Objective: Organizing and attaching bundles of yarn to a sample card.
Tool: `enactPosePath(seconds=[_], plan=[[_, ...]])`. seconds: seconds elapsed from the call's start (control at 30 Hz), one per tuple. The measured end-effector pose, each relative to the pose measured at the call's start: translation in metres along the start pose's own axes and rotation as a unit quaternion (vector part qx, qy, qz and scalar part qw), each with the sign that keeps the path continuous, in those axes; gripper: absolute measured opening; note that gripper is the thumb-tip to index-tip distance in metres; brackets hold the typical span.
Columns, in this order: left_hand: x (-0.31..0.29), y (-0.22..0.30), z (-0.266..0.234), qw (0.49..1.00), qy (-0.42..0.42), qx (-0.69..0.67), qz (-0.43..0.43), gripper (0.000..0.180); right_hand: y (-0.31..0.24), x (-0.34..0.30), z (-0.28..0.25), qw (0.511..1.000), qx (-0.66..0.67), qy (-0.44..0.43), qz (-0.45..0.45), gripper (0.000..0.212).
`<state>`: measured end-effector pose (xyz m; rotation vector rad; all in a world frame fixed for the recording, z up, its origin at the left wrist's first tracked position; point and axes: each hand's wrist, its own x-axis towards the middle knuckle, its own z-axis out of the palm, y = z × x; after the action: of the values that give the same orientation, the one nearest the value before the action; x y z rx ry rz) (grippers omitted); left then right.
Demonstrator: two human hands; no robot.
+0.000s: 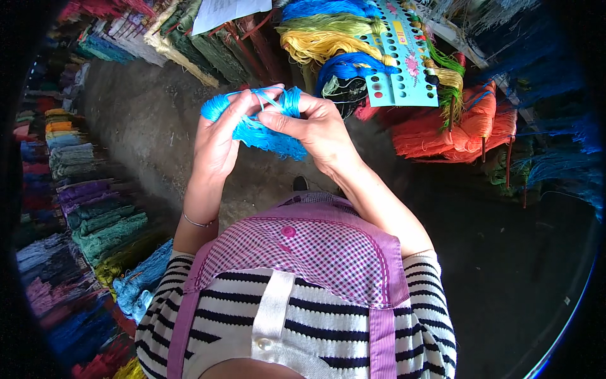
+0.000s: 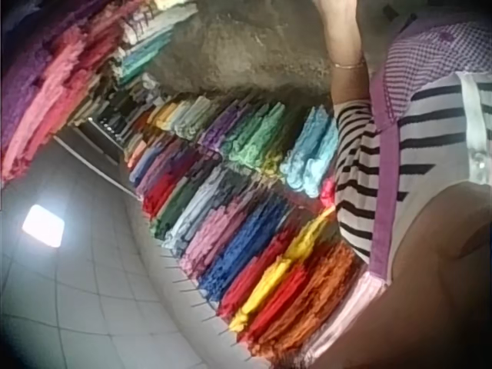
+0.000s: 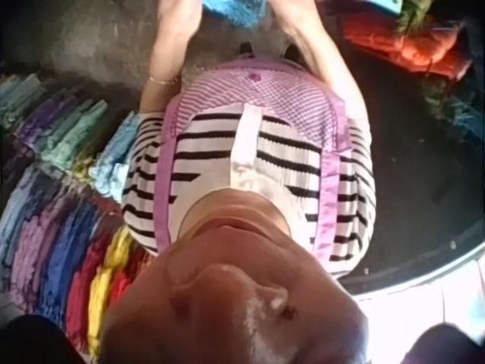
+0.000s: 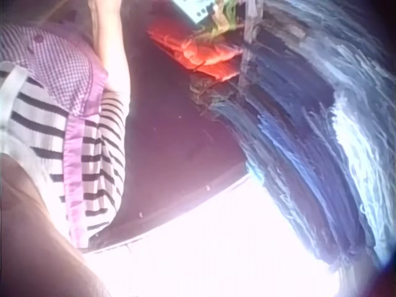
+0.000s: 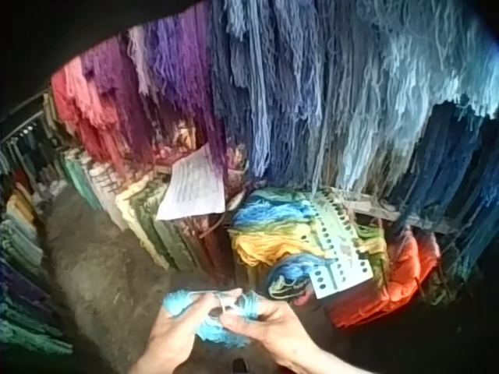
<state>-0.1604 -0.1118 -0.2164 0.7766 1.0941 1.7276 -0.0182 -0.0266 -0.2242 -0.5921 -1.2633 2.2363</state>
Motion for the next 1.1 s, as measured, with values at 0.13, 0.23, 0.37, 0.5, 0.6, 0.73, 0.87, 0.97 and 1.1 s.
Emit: enactPosePath(seconds=[0.13,0.23,0.37,0.5,0.6,0.73,0.87,0.97,1.1], plan=[[-0.002,0.004,0.002,0.999,-0.013,0.023,-0.021,0.018,-0.001,0.000,-0.002,1.000,-0.005,0.010,-0.004,0.010],[-0.003,0.004,0.001,0.998,-0.021,0.051,-0.021,0.013,0.004,0.000,-0.005,0.998,-0.049,0.022,-0.046,0.009],[-0.003,0.001,-0.002,0.999,-0.026,0.042,0.010,0.009,0.003,-0.002,-0.004,0.997,-0.056,0.022,-0.051,0.008],[-0.005,0.002,-0.002,0.999,-0.016,0.028,0.015,0.008,-0.003,-0.001,-0.003,0.998,0.060,0.008,-0.030,0.008],[-0.004,0.001,-0.006,0.999,-0.029,-0.002,0.033,0.016,-0.001,0.004,-0.016,0.932,0.357,-0.029,0.061,0.015],[-0.005,0.005,-0.008,0.984,-0.114,-0.133,0.027,0.023,-0.003,0.006,-0.022,0.861,0.486,-0.112,0.105,0.026],[-0.001,0.003,-0.018,0.976,-0.125,-0.180,-0.012,0.041,-0.012,-0.001,-0.029,0.838,0.503,-0.204,0.063,0.032],[-0.007,0.009,0.005,0.993,-0.114,0.037,0.010,0.063,-0.018,0.003,-0.028,0.943,0.298,-0.112,0.096,0.034],[-0.001,0.009,0.006,0.881,-0.213,0.387,0.169,0.070,-0.010,-0.001,-0.011,0.996,0.000,-0.022,0.084,0.032]])
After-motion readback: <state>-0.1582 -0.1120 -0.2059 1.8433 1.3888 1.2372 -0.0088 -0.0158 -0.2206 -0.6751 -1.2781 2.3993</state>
